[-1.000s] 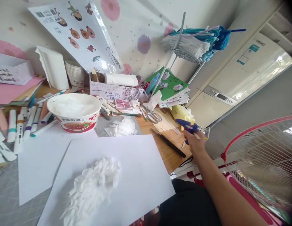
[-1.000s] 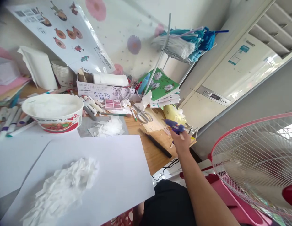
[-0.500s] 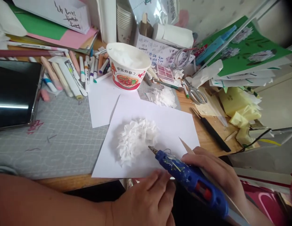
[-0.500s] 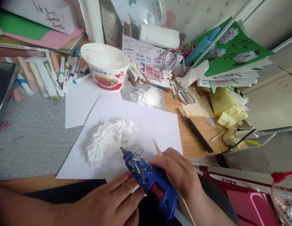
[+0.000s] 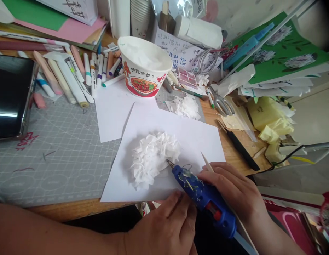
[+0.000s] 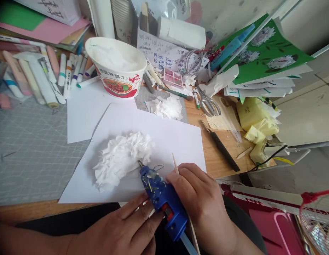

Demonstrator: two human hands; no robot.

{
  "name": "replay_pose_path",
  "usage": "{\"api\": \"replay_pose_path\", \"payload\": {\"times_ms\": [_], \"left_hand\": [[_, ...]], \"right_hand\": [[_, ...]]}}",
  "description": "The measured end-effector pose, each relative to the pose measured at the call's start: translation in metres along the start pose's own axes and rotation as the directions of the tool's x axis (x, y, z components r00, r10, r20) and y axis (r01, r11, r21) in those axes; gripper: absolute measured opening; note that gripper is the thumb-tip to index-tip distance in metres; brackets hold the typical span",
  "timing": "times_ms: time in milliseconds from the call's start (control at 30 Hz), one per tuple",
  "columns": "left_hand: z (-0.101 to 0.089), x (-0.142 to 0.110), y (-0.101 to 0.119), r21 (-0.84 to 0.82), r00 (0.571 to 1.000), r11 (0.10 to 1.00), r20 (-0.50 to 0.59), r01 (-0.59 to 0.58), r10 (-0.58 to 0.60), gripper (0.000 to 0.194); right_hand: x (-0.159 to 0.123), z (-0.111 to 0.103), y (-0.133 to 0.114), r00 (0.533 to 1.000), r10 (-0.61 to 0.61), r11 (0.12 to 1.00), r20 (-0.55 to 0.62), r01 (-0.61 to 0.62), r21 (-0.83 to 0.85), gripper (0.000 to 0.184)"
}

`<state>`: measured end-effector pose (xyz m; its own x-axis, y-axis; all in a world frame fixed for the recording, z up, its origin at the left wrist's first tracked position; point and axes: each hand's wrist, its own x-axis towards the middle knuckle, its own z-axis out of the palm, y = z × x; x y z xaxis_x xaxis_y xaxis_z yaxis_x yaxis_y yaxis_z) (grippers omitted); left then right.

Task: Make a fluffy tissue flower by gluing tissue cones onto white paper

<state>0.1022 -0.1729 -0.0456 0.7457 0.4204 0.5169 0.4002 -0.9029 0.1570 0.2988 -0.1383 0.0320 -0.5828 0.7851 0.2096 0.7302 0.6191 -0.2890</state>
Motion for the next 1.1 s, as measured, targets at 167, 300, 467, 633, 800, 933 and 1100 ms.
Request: {"api": "replay_pose_path", "payload": {"times_ms": [167,300,467,633,800,933,1100], "left_hand": [[0.000,-0.001,0.001,0.005,1.000,1.000,0.028,0.004,-0.004,0.025],[-0.003,-0.001,-0.002,-0.008,0.999,1.000,0.051,-0.013,0.014,0.024],[-0.004,-0.001,-0.005,-0.019,0.997,0.999,0.061,-0.040,0.041,0.021],[-0.003,-0.002,-0.003,-0.038,0.997,0.999,0.065,-0.033,0.036,0.021],[-0.004,-0.001,-0.002,-0.032,0.997,0.999,0.066,-0.040,0.042,0.021],[-0.005,-0.001,-0.004,-0.030,0.996,0.998,0.070,-0.055,0.057,0.019],[-0.009,0.000,-0.007,-0.035,0.992,0.996,0.092,-0.085,0.088,0.018]], "right_hand": [[-0.004,0.002,0.004,1.000,-0.005,1.000,-0.006,0.005,0.020,0.006],[-0.006,-0.002,0.005,0.999,0.029,0.999,0.041,-0.030,0.019,0.007],[-0.004,-0.005,0.005,0.997,0.015,0.998,0.078,-0.019,0.061,0.008],[-0.005,-0.006,0.003,0.995,0.038,0.999,0.095,-0.041,0.029,0.007],[-0.003,-0.009,0.001,0.995,0.032,0.998,0.095,-0.037,0.051,0.009],[0.000,-0.009,0.001,0.997,0.004,0.998,0.076,-0.009,0.067,0.013],[-0.001,-0.007,0.002,0.995,-0.012,0.999,0.099,0.008,0.035,0.016]]}}
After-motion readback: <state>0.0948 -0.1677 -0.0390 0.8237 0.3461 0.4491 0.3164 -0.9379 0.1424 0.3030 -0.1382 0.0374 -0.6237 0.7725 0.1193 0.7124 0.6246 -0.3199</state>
